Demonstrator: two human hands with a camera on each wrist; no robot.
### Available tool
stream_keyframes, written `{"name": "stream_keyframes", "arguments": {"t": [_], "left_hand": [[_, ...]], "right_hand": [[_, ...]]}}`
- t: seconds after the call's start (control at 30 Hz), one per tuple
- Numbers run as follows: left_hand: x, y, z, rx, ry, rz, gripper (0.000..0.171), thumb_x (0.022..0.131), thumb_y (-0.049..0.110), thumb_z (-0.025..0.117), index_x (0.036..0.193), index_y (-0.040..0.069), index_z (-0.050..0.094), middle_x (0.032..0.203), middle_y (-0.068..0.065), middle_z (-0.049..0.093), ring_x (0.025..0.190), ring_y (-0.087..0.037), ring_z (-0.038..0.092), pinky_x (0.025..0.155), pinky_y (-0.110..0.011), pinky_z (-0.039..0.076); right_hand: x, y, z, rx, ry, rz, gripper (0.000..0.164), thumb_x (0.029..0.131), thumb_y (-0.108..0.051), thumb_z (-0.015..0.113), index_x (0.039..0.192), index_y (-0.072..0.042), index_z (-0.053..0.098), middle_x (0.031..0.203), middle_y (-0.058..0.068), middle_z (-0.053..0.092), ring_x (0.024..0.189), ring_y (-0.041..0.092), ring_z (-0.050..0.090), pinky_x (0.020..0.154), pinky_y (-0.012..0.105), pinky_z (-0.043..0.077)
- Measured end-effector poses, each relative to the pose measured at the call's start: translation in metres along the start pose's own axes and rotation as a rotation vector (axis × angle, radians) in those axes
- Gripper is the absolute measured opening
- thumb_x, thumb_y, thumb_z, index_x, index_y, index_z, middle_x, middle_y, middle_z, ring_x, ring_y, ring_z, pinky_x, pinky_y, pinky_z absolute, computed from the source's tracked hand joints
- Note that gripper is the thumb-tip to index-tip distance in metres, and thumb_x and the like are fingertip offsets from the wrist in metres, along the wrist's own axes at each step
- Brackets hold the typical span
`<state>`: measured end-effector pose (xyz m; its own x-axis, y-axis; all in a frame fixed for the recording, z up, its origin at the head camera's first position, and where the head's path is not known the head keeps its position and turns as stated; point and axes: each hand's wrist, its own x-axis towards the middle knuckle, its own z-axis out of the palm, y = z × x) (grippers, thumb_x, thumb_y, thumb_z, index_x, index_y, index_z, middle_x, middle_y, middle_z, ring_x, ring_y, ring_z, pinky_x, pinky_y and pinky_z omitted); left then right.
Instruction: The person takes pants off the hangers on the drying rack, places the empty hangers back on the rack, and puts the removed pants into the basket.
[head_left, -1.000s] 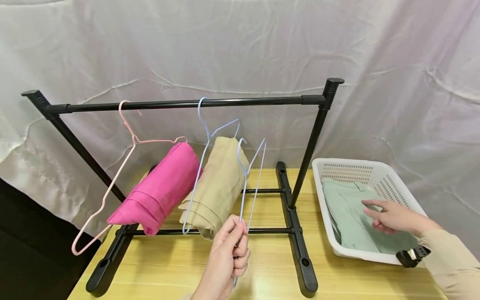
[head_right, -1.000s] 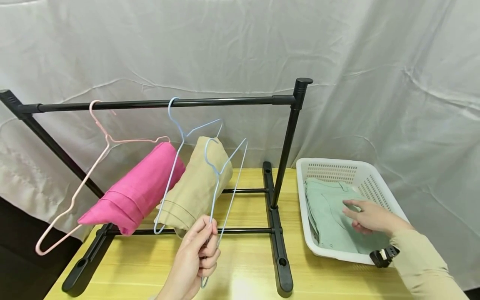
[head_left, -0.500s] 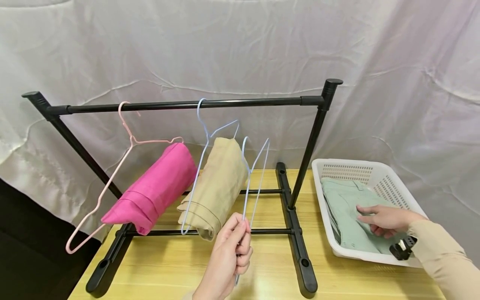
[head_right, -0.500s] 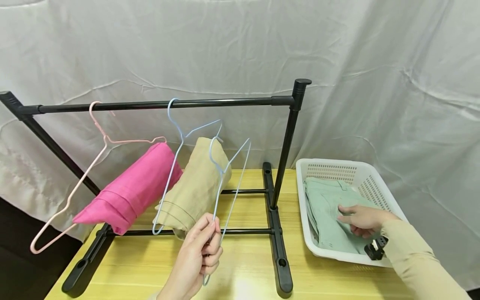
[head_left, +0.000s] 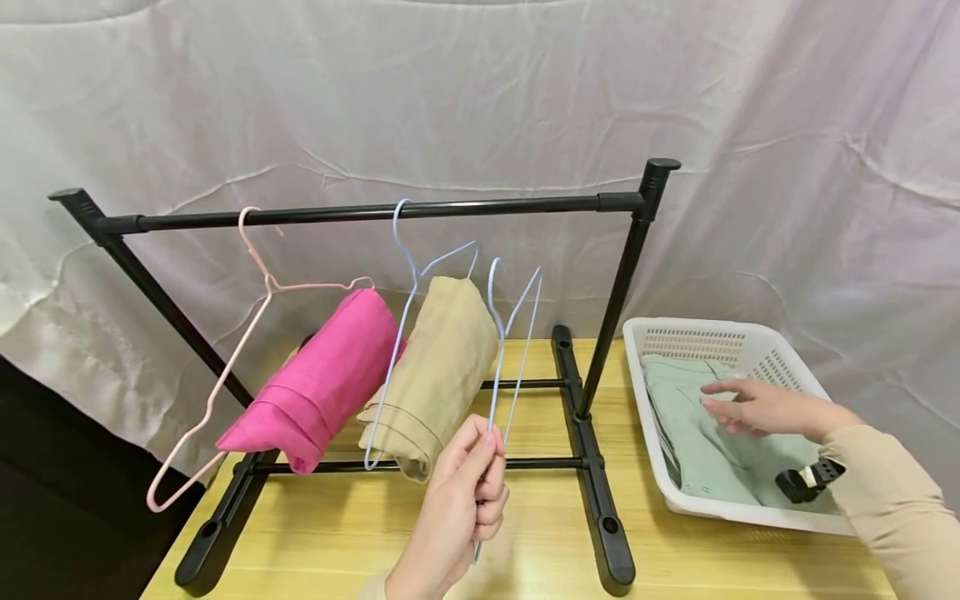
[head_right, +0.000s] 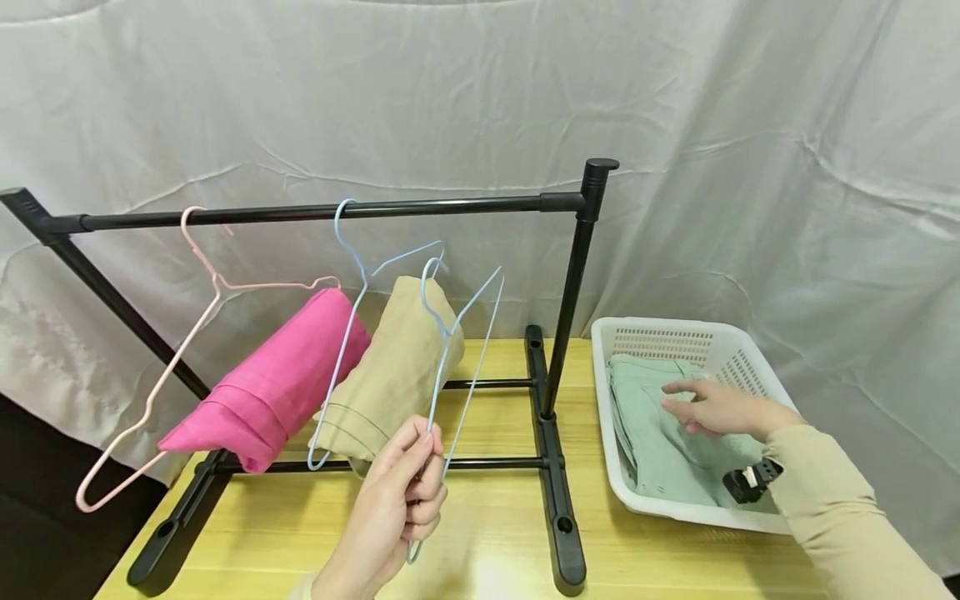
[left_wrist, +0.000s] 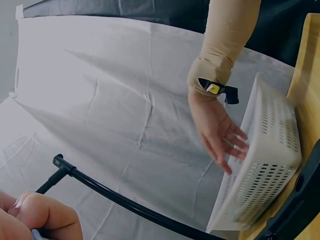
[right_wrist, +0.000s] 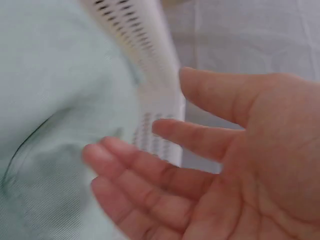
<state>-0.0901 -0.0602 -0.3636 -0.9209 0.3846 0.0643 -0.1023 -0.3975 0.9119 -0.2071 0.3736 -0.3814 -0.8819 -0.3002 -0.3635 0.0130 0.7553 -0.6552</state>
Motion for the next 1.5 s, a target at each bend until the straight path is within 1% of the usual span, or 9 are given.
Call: {"name": "stream_keyframes", "arguments": {"t": [0.17,0.27,0.5,0.57,0.77,1.0,1.07,1.27,1.5], "left_hand": [[0.003,0.006,0.003,0.003,0.006,0.015,0.032,0.108,0.042,0.042,0.098,0.011,0.042,0.059,0.006,0.021,0.043,-0.002,0.019,0.036,-0.018,0.015],[0.005,0.010,0.005,0.015,0.009,0.028,0.032,0.108,0.042,0.042,0.098,0.011,0.042,0.058,0.006,0.020,0.042,-0.003,0.019,0.036,-0.018,0.014],[0.009,0.017,0.011,0.032,0.005,0.054,0.033,0.108,0.041,0.042,0.099,0.010,0.041,0.059,0.004,0.020,0.041,-0.003,0.018,0.035,-0.020,0.013],[0.011,0.019,0.013,0.035,0.008,0.055,0.033,0.108,0.042,0.042,0.100,0.010,0.041,0.059,0.005,0.021,0.041,-0.003,0.019,0.035,-0.021,0.014],[0.018,0.024,0.020,0.047,-0.004,0.061,0.032,0.108,0.041,0.042,0.101,0.010,0.041,0.058,0.005,0.022,0.040,-0.003,0.020,0.036,-0.020,0.015],[0.026,0.027,0.026,0.071,-0.003,0.073,0.032,0.108,0.040,0.042,0.104,0.008,0.040,0.056,0.004,0.022,0.039,-0.005,0.020,0.037,-0.020,0.016],[0.029,0.028,0.027,0.081,-0.002,0.078,0.031,0.109,0.039,0.041,0.104,0.009,0.040,0.056,0.004,0.022,0.039,-0.006,0.020,0.037,-0.020,0.016],[0.036,0.033,0.030,0.110,-0.008,0.110,0.029,0.109,0.038,0.039,0.104,0.010,0.040,0.057,0.002,0.021,0.038,-0.007,0.019,0.037,-0.021,0.016],[0.045,0.039,0.032,0.141,-0.003,0.136,0.027,0.110,0.034,0.036,0.105,0.009,0.040,0.057,0.001,0.023,0.038,-0.009,0.021,0.036,-0.023,0.017]], "right_hand": [[-0.001,-0.026,-0.006,-0.063,0.131,-0.169,0.054,0.107,-0.028,0.050,0.148,0.005,0.038,0.119,0.025,0.067,0.093,0.014,0.071,0.076,0.034,0.061],[-0.002,-0.041,-0.006,-0.103,0.230,-0.256,0.049,0.106,-0.025,0.053,0.146,0.000,0.043,0.122,0.024,0.067,0.095,0.011,0.071,0.077,0.033,0.061],[0.002,-0.069,-0.003,-0.075,0.343,-0.310,0.050,0.104,-0.032,0.056,0.148,-0.012,0.042,0.126,0.017,0.065,0.098,-0.004,0.066,0.081,0.023,0.059],[0.004,-0.077,-0.001,-0.062,0.353,-0.305,0.052,0.104,-0.036,0.055,0.149,-0.016,0.041,0.130,0.015,0.064,0.101,-0.001,0.067,0.084,0.022,0.058],[0.015,-0.097,0.006,-0.030,0.392,-0.330,0.055,0.103,-0.038,0.056,0.151,-0.017,0.039,0.139,0.016,0.058,0.120,0.028,0.063,0.087,0.015,0.052],[0.030,-0.116,0.014,0.059,0.459,-0.357,0.058,0.103,-0.039,0.056,0.153,-0.018,0.036,0.143,0.015,0.054,0.127,0.032,0.059,0.087,0.012,0.049],[0.033,-0.121,0.016,0.077,0.473,-0.366,0.059,0.103,-0.039,0.056,0.153,-0.016,0.035,0.143,0.016,0.054,0.127,0.033,0.059,0.091,0.018,0.052],[0.038,-0.130,0.021,0.089,0.505,-0.333,0.070,0.102,-0.047,0.055,0.156,-0.011,0.029,0.145,0.022,0.051,0.129,0.039,0.057,0.104,0.054,0.047],[0.047,-0.133,0.026,0.107,0.543,-0.349,0.065,0.102,-0.048,0.053,0.152,-0.009,0.036,0.139,0.023,0.054,0.123,0.040,0.059,0.102,0.057,0.047]]}}
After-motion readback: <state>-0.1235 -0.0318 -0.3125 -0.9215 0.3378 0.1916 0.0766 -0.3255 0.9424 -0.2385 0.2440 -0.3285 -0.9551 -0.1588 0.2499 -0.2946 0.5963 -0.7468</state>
